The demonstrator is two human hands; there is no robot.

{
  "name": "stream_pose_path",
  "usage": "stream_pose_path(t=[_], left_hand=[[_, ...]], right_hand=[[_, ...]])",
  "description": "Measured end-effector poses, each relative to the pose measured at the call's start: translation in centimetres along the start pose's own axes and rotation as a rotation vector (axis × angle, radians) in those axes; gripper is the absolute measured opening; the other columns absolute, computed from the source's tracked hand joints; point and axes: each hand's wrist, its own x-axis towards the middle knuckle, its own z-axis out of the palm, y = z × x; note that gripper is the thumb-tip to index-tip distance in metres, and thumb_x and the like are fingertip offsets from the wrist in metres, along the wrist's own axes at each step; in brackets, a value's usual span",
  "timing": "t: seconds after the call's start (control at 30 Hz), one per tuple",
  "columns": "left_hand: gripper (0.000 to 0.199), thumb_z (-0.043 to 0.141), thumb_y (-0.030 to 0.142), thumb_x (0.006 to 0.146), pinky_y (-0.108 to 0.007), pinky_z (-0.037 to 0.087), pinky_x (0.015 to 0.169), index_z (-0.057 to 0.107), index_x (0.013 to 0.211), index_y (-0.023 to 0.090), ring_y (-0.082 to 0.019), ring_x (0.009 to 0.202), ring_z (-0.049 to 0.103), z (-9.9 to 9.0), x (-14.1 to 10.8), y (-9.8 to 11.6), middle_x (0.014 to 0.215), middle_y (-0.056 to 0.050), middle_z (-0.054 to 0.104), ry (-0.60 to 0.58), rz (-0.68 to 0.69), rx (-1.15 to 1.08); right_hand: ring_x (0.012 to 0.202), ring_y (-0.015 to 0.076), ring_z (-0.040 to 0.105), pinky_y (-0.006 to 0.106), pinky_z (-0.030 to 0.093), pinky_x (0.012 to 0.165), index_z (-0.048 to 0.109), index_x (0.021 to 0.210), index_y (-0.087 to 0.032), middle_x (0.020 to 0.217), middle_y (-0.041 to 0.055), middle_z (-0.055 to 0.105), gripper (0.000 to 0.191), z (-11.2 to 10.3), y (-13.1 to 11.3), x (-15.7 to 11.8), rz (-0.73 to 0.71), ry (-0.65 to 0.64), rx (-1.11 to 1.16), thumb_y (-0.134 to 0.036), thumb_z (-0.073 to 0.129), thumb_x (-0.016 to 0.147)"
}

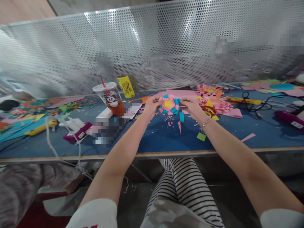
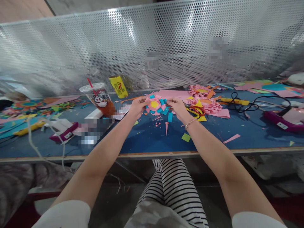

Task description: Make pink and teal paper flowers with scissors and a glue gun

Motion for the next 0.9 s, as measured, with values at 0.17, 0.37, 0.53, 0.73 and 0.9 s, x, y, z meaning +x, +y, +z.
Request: stream_pose_path(t=[0.17, 0.37, 0.53, 0.73, 0.9], left_hand=[[0.038, 0.081, 0.03, 0.049, -0.019, 0.045, 0.047, 0.065, 0.078, 0.013, -0.011, 0.057, 0.059, 0.22, -0.34, 0.51, 0.067, -0.001, 0.065, 0.012, -0.029, -0.017], [0.035, 0.081, 0.027, 0.048, -0.018, 0.044, 0.048, 0.063, 0.075, 0.014, -0.009, 0.057, 0.057, 0.31, -0.46, 0.67, 0.065, 0.001, 0.062, 0.062, -0.018, -0.045], [0.036, 0.08, 0.028, 0.049, -0.02, 0.046, 0.049, 0.063, 0.078, 0.015, -0.01, 0.058, 0.058, 0.44, -0.6, 0.76, 0.068, 0.0, 0.064, 0.042, -0.045, -0.04], [0.032, 0.08, 0.027, 0.052, -0.019, 0.044, 0.044, 0.063, 0.076, 0.014, -0.01, 0.055, 0.057, 0.32, -0.47, 0.79, 0.067, 0.0, 0.064, 0.031, -0.035, -0.039], [0.032, 0.08, 0.023, 0.051, -0.019, 0.045, 0.045, 0.062, 0.076, 0.014, -0.01, 0.056, 0.058, 0.31, -0.42, 0.84, 0.066, 0.001, 0.063, 0.014, -0.032, -0.07]], right_hand=[[0.069, 0.0126, 0.058, 0.027, 0.043, 0.065, 0.06, 0.069, -0.018, 0.066, -0.0019, 0.06, 0.029, 0.07, 0.05, -0.09, 0.012, -0.01, -0.019, -0.03, 0.077, 0.049], [0.069, 0.0126, 0.058, 0.026, 0.043, 0.063, 0.059, 0.069, -0.018, 0.065, -0.0019, 0.061, 0.029, 0.14, 0.14, -0.1, 0.021, 0.002, -0.031, -0.03, 0.077, 0.049], [0.069, 0.0123, 0.059, 0.026, 0.044, 0.064, 0.059, 0.069, -0.019, 0.066, -0.0018, 0.061, 0.029, 0.16, 0.01, -0.17, 0.015, 0.003, -0.023, -0.031, 0.078, 0.051], [0.069, 0.0124, 0.06, 0.025, 0.044, 0.063, 0.06, 0.072, -0.02, 0.069, -0.001, 0.063, 0.033, 0.14, -0.18, -0.26, 0.016, -0.01, 0.01, -0.039, 0.079, 0.054], [0.069, 0.012, 0.059, 0.024, 0.044, 0.063, 0.061, 0.073, -0.02, 0.068, -0.0013, 0.063, 0.036, 0.22, -0.2, -0.41, 0.017, -0.022, 0.028, -0.043, 0.08, 0.053]])
